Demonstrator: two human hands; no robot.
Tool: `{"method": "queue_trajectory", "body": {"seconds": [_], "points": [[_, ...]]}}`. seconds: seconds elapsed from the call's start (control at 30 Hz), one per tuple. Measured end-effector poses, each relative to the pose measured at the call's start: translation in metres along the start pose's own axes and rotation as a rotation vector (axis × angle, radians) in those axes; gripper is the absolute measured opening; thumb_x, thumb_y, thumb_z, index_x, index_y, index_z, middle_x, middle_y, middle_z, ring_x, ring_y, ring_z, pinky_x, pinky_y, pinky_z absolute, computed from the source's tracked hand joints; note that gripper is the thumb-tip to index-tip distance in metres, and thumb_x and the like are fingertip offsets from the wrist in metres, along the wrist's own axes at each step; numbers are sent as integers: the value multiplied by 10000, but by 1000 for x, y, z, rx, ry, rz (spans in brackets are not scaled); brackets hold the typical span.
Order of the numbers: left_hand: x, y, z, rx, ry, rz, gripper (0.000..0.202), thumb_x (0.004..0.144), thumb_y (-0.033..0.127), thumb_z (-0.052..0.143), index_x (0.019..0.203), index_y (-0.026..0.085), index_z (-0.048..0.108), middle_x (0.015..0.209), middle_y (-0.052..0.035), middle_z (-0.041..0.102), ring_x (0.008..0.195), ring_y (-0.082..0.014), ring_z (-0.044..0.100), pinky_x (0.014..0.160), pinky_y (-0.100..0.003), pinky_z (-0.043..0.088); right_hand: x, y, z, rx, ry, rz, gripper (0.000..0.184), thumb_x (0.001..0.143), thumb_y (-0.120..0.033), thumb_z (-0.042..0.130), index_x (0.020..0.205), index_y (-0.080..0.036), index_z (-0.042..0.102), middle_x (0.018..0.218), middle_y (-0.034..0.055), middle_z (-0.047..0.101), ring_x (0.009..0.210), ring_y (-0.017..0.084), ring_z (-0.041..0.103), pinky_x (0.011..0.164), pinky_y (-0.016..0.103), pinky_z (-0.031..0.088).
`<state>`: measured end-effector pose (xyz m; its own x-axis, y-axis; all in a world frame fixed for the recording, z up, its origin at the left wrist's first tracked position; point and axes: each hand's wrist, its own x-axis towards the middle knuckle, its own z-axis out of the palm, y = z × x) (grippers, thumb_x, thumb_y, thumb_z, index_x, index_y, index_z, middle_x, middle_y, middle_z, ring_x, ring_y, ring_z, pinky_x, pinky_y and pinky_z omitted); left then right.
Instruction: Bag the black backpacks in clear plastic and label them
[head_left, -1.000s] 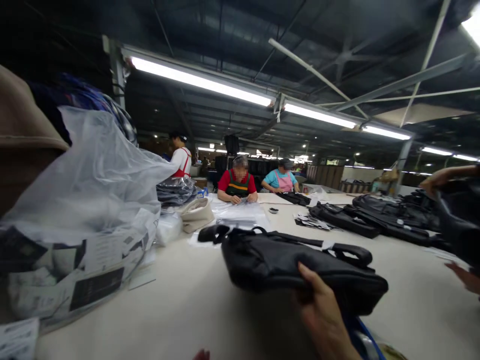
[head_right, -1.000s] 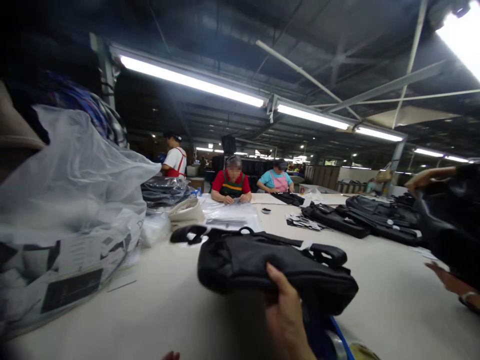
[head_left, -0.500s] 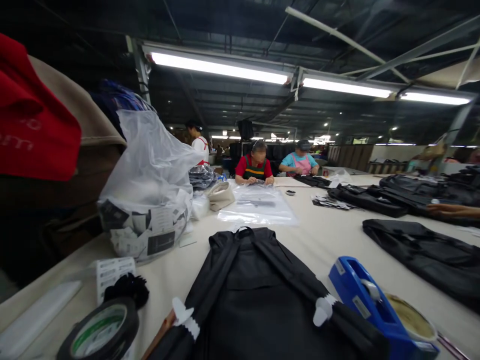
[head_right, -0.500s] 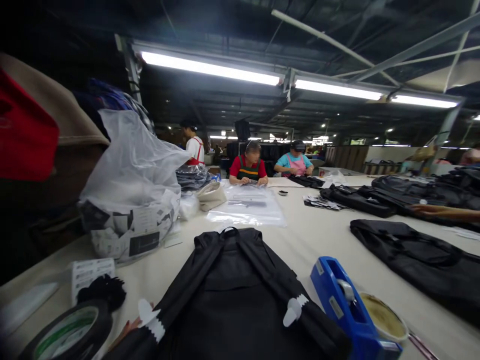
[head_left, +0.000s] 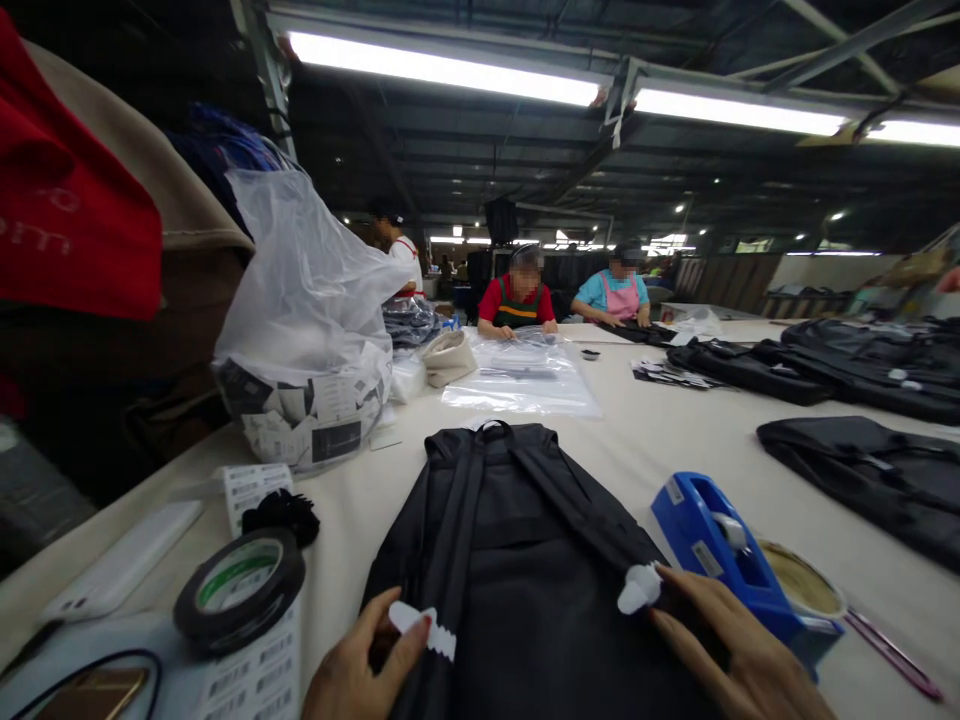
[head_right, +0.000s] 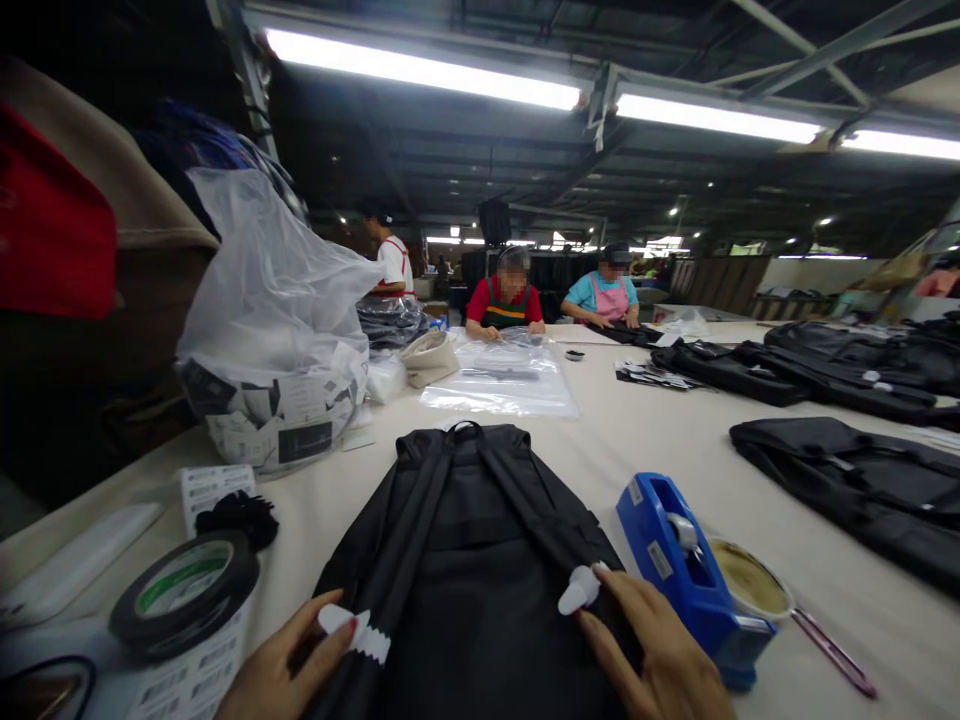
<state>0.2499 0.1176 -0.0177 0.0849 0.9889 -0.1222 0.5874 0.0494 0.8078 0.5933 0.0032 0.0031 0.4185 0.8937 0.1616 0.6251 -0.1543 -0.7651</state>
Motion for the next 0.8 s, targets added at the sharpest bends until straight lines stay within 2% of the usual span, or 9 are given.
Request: {"method": "queue_trajectory", "body": {"seconds": [0.1,0.2,0.3,0.43,0.5,0.57,0.63,0.7,0.8], "points": [[2,7,6,127,-77,25,724,663,541,558,1226,89,504,1087,-123,654,1060,-297,583,949,-404,436,25,-3,1,-254,38,36,565,611,-529,651,1082,-216,649,1182,108,597,1191,354,461,1030,522,338],[7,5,3,112,-129,36,733,658,560,551,1203,71,518,1197,-148,595,1121,-294,542,992,-395,397,40,-11,-1,-376,-134,114,615,666,-468,628,1205,-175,583,1221,140,575,1187,357,464,1000,520,346],[10,11,-5,15,-171,28,757,661,542,569,1242,67,472,1089,-121,643,1024,-269,591,933,-358,437,48,-26,-12,-247,-283,168,640,652,-391,660,1233,-142,560,1182,142,606,1112,337,530,979,464,369],[12,21,-9,-48,-224,33,755,676,511,582,1308,128,428,923,-49,667,806,-213,626,792,-321,489,49,-37,-14,22,-399,72,566,710,-436,619,1230,-220,564,1180,65,618,1065,260,570,950,365,405],[12,18,-8,20,-283,73,669,695,517,553,1264,167,507,949,-53,660,855,-219,617,817,-331,481,40,-29,-3,-54,-428,74,532,745,-410,585,1238,-211,563,1130,89,635,1025,265,591,924,372,422],[11,13,-7,115,-334,134,556,745,516,490,1196,206,583,966,-58,652,932,-233,604,882,-352,459,29,-15,12,-272,-453,78,522,781,-366,538,1275,-196,533,1081,135,638,985,298,607,893,418,435],[8,12,-8,230,-312,192,489,776,491,455,1165,240,611,1037,-73,638,1022,-251,580,949,-383,423,21,-4,21,-462,-486,50,517,836,-364,456,1331,-216,464,1067,154,622,948,317,621,857,457,445],[6,22,-12,379,-251,202,486,744,482,504,1144,235,628,1217,-115,570,1169,-295,498,1009,-425,373,23,-6,20,-541,-523,-33,481,856,-379,432,1318,-256,480,1081,141,600,939,307,620,840,450,454],[14,59,-16,579,-201,157,594,700,477,561,1215,181,571,1404,-153,403,1316,-330,327,1061,-482,297,46,-35,7,-629,-552,-156,317,796,-387,549,1037,-228,678,1050,126,581,976,307,584,832,427,460]]}}
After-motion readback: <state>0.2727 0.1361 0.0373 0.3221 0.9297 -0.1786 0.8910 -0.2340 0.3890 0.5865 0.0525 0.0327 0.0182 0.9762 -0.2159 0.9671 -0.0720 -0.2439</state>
